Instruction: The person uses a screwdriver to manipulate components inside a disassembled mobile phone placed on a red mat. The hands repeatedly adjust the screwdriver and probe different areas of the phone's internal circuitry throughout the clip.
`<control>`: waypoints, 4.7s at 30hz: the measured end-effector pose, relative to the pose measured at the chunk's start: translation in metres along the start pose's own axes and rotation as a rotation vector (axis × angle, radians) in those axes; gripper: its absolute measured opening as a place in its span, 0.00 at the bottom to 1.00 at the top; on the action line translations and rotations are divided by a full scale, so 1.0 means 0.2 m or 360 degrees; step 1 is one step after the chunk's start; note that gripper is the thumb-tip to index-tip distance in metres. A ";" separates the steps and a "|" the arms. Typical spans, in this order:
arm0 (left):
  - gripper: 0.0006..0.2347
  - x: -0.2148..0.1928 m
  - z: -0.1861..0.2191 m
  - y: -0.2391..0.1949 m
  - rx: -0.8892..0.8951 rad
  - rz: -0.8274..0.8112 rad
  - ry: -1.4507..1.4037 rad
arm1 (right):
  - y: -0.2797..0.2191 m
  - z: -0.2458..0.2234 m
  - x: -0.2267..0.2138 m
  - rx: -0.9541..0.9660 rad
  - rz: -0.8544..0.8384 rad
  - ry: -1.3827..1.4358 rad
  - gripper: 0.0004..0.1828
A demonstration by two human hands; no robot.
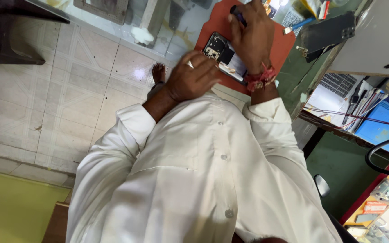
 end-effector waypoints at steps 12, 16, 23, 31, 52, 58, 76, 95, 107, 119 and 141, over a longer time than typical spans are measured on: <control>0.11 -0.22 -0.04 -0.13 -0.0464 0.0060 -0.0013 | 0.12 -0.10 0.03 0.0082 -0.0269 -0.0379 0.11; 0.04 -0.17 -0.02 -0.12 -0.1051 0.0137 -0.0800 | 0.07 -0.16 -0.05 0.0097 -0.0194 -0.0057 0.13; 0.06 -0.05 0.18 -0.03 -0.1762 -0.0505 -0.2430 | -0.27 -0.41 -0.29 -0.0073 -0.0130 0.0574 0.06; 0.09 0.00 0.15 -0.05 -0.1952 -0.0559 -0.2704 | -0.45 -0.42 -0.22 0.0277 -0.0108 0.0804 0.05; 0.06 0.04 0.12 -0.08 -0.1970 -0.0303 -0.2613 | -0.42 -0.56 -0.32 0.0332 0.0565 0.1112 0.19; 0.07 0.04 0.12 -0.08 -0.1880 -0.0254 -0.2720 | -0.51 -0.54 -0.23 0.0212 0.0675 0.0953 0.36; 0.05 0.02 0.13 -0.12 -0.1907 -0.0300 -0.2850 | -0.56 -0.52 -0.22 0.0153 0.0688 0.0938 0.41; 0.04 -0.01 0.21 -0.04 -0.1770 -0.0827 -0.2920 | -0.72 -0.58 -0.29 0.0039 0.0742 0.0776 0.47; 0.05 0.05 0.24 0.03 -0.1638 -0.1107 -0.2895 | -0.84 -0.60 -0.29 0.0154 0.0899 0.0700 0.47; 0.06 0.06 0.26 0.04 -0.1668 -0.1089 -0.2936 | -0.82 -0.57 -0.32 0.0111 0.0774 0.0707 0.47; 0.09 -0.02 0.09 0.12 -0.0279 -0.0438 -0.0458 | -0.54 -0.25 -0.23 0.0335 0.0918 0.0494 0.40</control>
Point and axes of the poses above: each hand's wrist, its own y-axis towards the middle knuckle, its own x-axis out of the palm, z = x × y, the point moved 1 cm from there along y, towards the middle knuckle, and after that the axes turned 6 degrees about -x, right-handed, at the moved point
